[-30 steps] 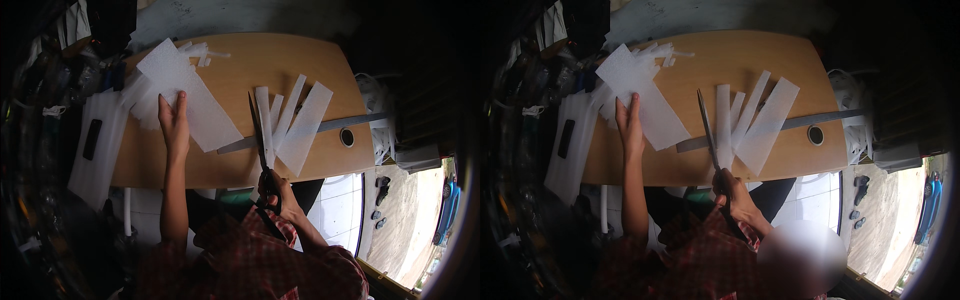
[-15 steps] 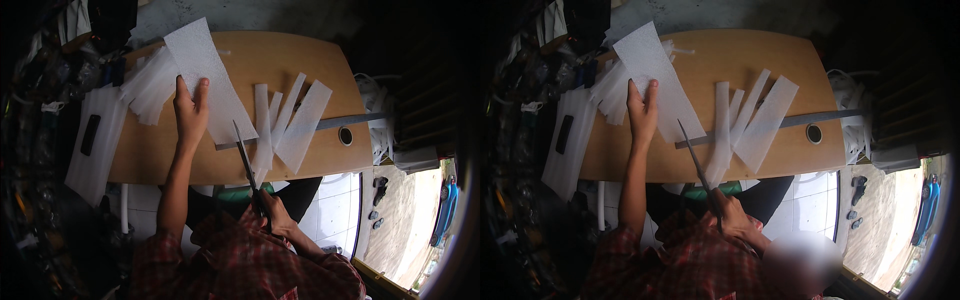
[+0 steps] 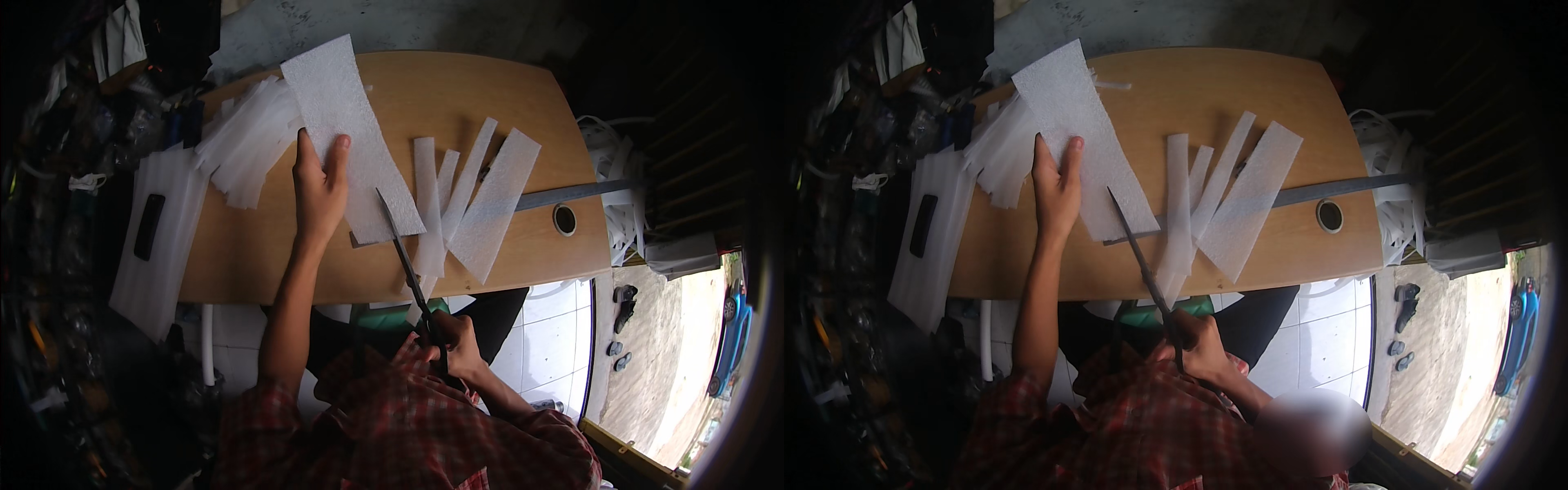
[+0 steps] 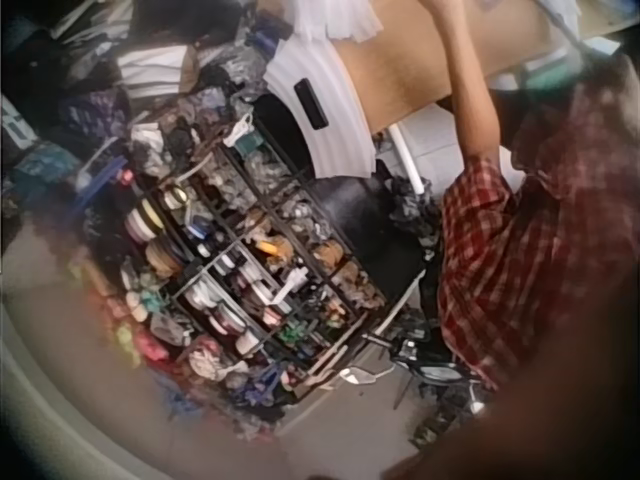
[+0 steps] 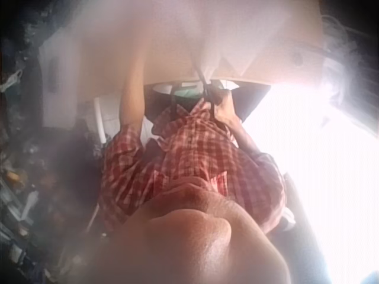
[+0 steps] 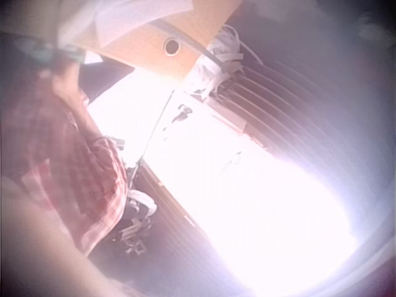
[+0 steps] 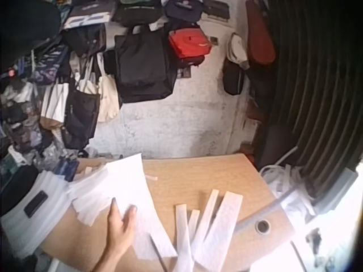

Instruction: The person measures and marks a white foam sheet using a metal ruler and a pen, then cuts the sheet into strips with scissors. The person repeats the measuring and cutting process on another foam sheet, producing multiple uniform strips.

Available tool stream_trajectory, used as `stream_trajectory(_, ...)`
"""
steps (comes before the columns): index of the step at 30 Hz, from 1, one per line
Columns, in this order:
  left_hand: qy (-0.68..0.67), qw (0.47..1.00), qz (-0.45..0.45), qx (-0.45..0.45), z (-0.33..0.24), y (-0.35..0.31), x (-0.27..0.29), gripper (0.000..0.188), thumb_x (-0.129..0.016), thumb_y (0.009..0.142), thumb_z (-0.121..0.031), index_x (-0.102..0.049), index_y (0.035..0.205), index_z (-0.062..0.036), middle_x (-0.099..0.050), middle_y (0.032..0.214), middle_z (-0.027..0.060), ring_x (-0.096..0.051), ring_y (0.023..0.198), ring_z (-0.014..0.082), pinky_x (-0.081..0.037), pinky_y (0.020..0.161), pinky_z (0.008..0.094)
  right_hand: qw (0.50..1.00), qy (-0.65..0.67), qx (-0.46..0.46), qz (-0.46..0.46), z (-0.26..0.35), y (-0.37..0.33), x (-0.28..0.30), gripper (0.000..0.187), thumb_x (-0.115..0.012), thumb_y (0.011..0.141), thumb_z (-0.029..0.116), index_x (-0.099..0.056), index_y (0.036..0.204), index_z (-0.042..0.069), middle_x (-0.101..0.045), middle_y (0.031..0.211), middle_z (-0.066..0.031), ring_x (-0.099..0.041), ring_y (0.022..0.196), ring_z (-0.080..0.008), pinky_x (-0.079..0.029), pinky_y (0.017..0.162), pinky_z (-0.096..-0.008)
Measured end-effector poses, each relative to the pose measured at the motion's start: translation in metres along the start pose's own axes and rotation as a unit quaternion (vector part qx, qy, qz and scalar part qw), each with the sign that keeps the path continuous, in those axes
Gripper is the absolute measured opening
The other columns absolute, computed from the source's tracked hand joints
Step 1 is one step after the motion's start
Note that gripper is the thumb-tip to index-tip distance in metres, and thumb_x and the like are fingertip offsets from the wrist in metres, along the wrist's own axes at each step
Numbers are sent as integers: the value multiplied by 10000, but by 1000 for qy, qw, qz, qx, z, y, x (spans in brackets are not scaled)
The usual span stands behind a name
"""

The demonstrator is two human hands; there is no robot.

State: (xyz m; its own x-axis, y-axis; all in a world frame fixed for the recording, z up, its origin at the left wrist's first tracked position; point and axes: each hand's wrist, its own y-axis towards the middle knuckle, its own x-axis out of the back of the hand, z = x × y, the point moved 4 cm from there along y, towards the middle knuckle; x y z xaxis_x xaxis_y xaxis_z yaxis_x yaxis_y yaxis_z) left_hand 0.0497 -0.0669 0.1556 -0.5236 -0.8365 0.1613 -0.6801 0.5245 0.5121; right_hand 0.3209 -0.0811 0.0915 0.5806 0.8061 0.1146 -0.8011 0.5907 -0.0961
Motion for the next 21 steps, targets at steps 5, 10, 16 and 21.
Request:
stream_trajectory(5, -30, 999, 22, 18, -2, -12, -12, 254, -543, 958, -173, -452, 1041, 49, -603, 908, 135, -553, 821, 150, -452, 768, 284, 1000, 16, 18, -5, -7, 1, 2, 808, -605, 605, 816, -518, 681, 15, -476, 521, -4, -426, 472, -68, -309, 428, -257)
stream_trajectory(10, -31, 999, 11, 24, -5, -14, -12, 244, -538, 959, -165, -451, 1046, 46, -601, 927, 133, -555, 835, 152, -451, 775, 283, 1000, -19, 0, 11, -16, -2, 5, 510, -828, 660, 423, -574, 800, 2, -484, 560, -75, -417, 492, -135, -379, 479, -308)
stream_trajectory(16, -53, 996, 39, 54, -7, -18, -16, 244, -527, 960, -150, -446, 1083, 45, -591, 980, 135, -551, 892, 155, -434, 832, 281, 999, -6, 35, -1, -12, 0, 5, 534, -819, 655, 467, -589, 793, 6, -481, 550, -70, -420, 496, -130, -379, 478, -311)
stream_trajectory(21, -87, 993, 43, 66, -7, -25, -21, 264, -515, 961, -132, -440, 1142, 45, -579, 1035, 130, -543, 937, 161, -419, 870, 286, 1000, 7, 0, -11, -15, 1, 3, 617, -787, 641, 565, -593, 811, 5, -499, 568, -55, -435, 510, -129, -380, 480, -309)
